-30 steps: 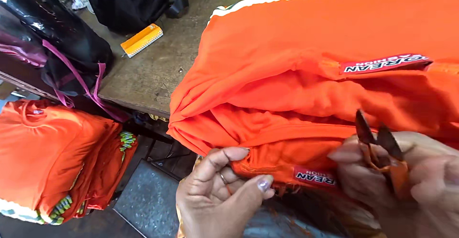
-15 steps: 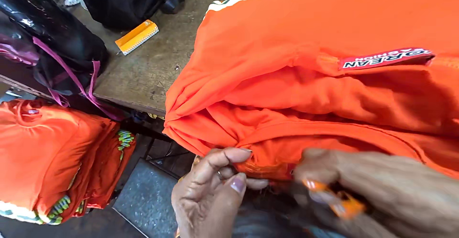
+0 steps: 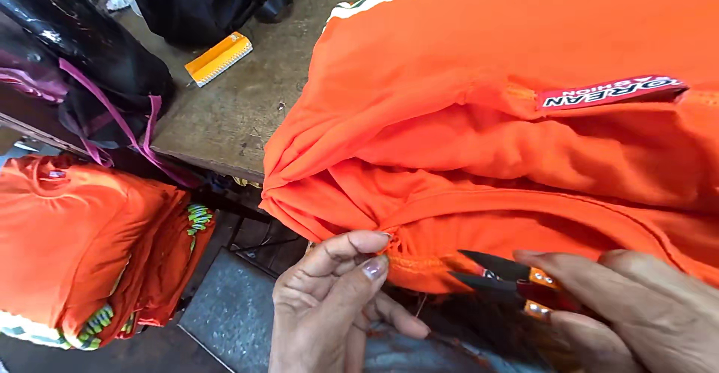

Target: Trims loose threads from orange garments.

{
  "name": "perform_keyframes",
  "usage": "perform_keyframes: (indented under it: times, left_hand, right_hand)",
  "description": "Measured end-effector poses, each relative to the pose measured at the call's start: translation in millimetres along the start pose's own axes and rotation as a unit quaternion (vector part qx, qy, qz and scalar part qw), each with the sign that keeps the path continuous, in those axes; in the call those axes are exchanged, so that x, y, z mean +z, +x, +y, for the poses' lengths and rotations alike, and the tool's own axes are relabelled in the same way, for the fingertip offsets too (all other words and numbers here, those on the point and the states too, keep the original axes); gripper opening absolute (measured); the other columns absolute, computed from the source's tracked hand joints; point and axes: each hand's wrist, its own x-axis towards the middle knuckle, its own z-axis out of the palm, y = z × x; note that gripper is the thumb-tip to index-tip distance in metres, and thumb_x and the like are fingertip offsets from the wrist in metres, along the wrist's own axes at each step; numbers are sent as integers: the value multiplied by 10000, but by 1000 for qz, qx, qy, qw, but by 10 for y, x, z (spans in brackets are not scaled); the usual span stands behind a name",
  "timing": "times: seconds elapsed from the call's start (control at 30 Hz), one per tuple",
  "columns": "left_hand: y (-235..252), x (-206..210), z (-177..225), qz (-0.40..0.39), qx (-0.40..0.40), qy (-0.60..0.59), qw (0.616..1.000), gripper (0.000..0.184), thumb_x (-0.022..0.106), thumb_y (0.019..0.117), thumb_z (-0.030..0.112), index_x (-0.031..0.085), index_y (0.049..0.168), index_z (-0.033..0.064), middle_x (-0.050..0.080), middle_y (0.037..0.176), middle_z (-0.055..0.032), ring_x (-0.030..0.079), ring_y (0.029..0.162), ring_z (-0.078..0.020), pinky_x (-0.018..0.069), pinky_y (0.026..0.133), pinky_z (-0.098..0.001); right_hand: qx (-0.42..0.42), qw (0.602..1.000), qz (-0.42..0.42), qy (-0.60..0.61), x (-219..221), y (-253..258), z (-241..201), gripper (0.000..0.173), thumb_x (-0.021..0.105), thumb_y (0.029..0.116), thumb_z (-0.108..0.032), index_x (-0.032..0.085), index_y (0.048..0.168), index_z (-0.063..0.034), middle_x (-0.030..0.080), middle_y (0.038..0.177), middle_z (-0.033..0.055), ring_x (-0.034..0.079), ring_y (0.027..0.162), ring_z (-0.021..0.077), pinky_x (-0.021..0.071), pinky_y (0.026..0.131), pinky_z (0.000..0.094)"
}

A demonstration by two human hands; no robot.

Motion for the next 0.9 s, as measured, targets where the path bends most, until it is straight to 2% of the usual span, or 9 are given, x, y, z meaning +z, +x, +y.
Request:
perform_keyframes:
  times: [0.13,0.3,0.43,0.8,0.9]
  left_hand:
    - [-7,-3,24,3,-20,-26,999,190,616,965,-51,714,1127,-73,726,978,-244,753,747,-213,638,624,-323]
    - [-3,6,53,15,-46,-47,998,198,599,968,-60,720,1125,-71,734,956,-234,758,746,-202,637,628,-301]
    - [-10,10,58,22,-60,-58,996,198,595,969,-61,722,1120,-71,736,943,-236,759,747,-205,634,618,-299]
    - [-31,18,39,19,-43,-39,998,204,598,967,-71,720,1130,-75,741,952,-236,763,749,-202,635,607,-298]
    - [-48,27,28,27,-29,-19,999,202,607,959,-79,720,1126,-82,740,946,-237,757,711,-201,639,601,-309]
  right_hand:
    - [-36,999,28,-6,135,20,6,385,406,1102,-335,655,1188,-55,529,748,111,498,633,240,369,543,357]
    - [-47,997,55,3,235,52,6,409,383,1110,-350,655,1229,-68,546,765,107,507,647,225,381,560,343]
    - [-45,999,26,17,186,74,6,399,384,1108,-344,653,1178,-58,531,748,102,496,639,224,370,552,345]
    - [-69,996,57,5,280,153,-37,334,470,1087,-316,661,1133,-45,540,731,87,491,622,208,364,546,335]
    - [-64,996,61,-7,300,149,-45,319,466,1090,-306,651,1071,-46,513,700,80,470,595,206,346,530,339]
